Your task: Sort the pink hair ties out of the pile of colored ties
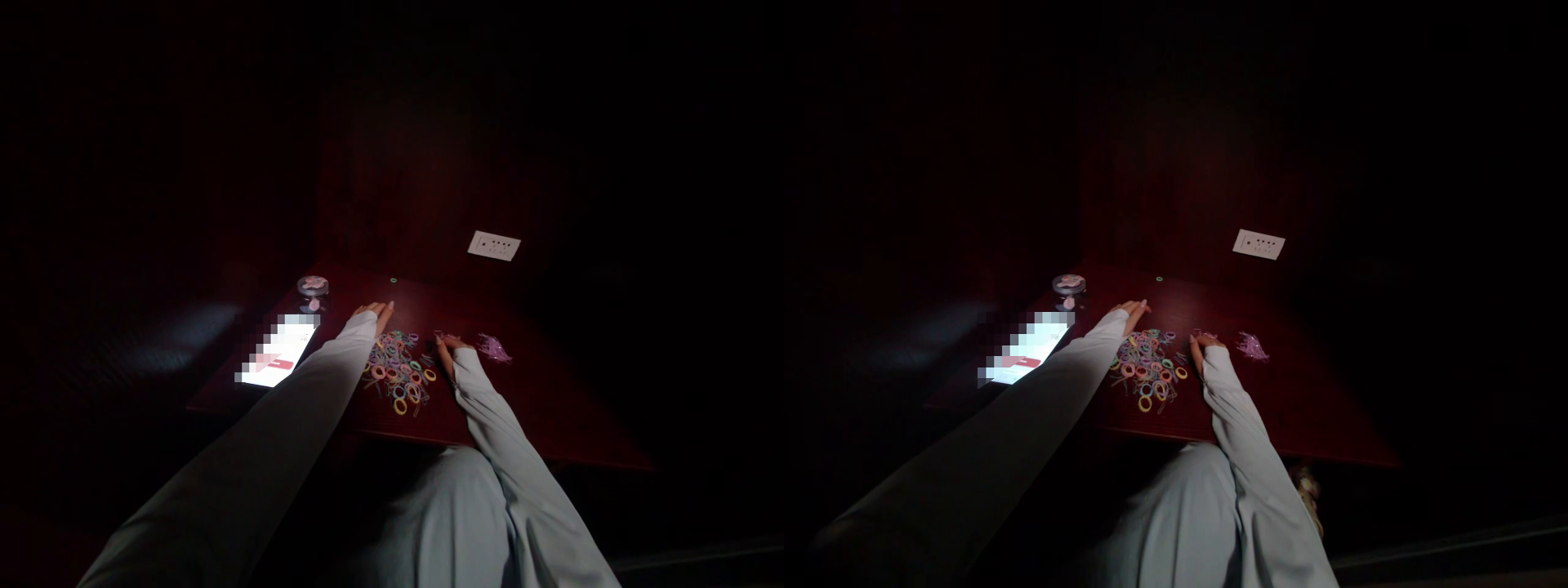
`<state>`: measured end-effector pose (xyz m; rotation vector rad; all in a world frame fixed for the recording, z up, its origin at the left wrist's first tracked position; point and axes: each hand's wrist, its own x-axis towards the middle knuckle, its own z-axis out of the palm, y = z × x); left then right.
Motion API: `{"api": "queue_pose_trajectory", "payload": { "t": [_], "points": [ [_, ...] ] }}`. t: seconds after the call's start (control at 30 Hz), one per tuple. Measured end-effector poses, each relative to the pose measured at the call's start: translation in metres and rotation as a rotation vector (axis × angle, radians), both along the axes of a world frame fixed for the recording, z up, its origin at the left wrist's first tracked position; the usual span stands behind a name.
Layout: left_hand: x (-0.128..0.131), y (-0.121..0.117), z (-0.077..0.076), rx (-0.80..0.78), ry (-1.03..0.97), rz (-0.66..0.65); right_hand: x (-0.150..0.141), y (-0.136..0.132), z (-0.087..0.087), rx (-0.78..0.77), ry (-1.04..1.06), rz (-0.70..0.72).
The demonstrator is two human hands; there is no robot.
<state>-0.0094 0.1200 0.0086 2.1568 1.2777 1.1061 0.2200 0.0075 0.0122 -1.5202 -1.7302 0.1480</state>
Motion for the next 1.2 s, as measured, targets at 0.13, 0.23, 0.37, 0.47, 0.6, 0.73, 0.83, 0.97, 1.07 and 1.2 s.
{"api": "queue_pose_trajectory", "payload": {
  "t": [0.13, 0.23, 0.37, 0.47, 0.6, 0.73, 0.83, 0.97, 1.07, 1.2],
  "points": [
    [0.01, 0.001, -0.01, -0.218, -0.074, -0.143, -0.01, 0.003, -0.003, -0.079, 0.033, 0.155],
    [0.017, -0.002, -0.005, -0.315, -0.209, -0.207, -0.012, -0.001, 0.001, -0.123, 0.112, 0.233],
    [0.02, -0.001, 0.005, -0.285, -0.34, -0.127, -0.017, -0.016, 0.01, -0.042, -0.044, 0.262],
    [0.02, 0.0, 0.006, -0.231, -0.397, -0.091, -0.03, -0.031, 0.012, -0.01, -0.243, 0.306],
    [0.02, 0.001, 0.005, -0.229, -0.452, -0.112, -0.049, -0.045, 0.01, -0.029, -0.42, 0.406],
    [0.019, 0.0, 0.007, -0.206, -0.467, -0.106, -0.057, -0.037, 0.011, 0.014, -0.517, 0.381],
    [0.016, 0.0, 0.009, -0.194, -0.474, -0.104, -0.062, -0.022, 0.013, 0.014, -0.532, 0.331],
    [0.013, -0.001, 0.013, -0.177, -0.492, -0.097, -0.056, -0.01, 0.014, 0.007, -0.34, 0.261],
    [0.013, -0.001, 0.014, -0.176, -0.503, -0.08, -0.039, -0.007, 0.014, 0.039, -0.095, 0.169],
    [0.015, 0.002, 0.008, -0.127, -0.424, -0.064, -0.015, -0.005, 0.013, 0.056, 0.009, -0.054]
  ]
}}
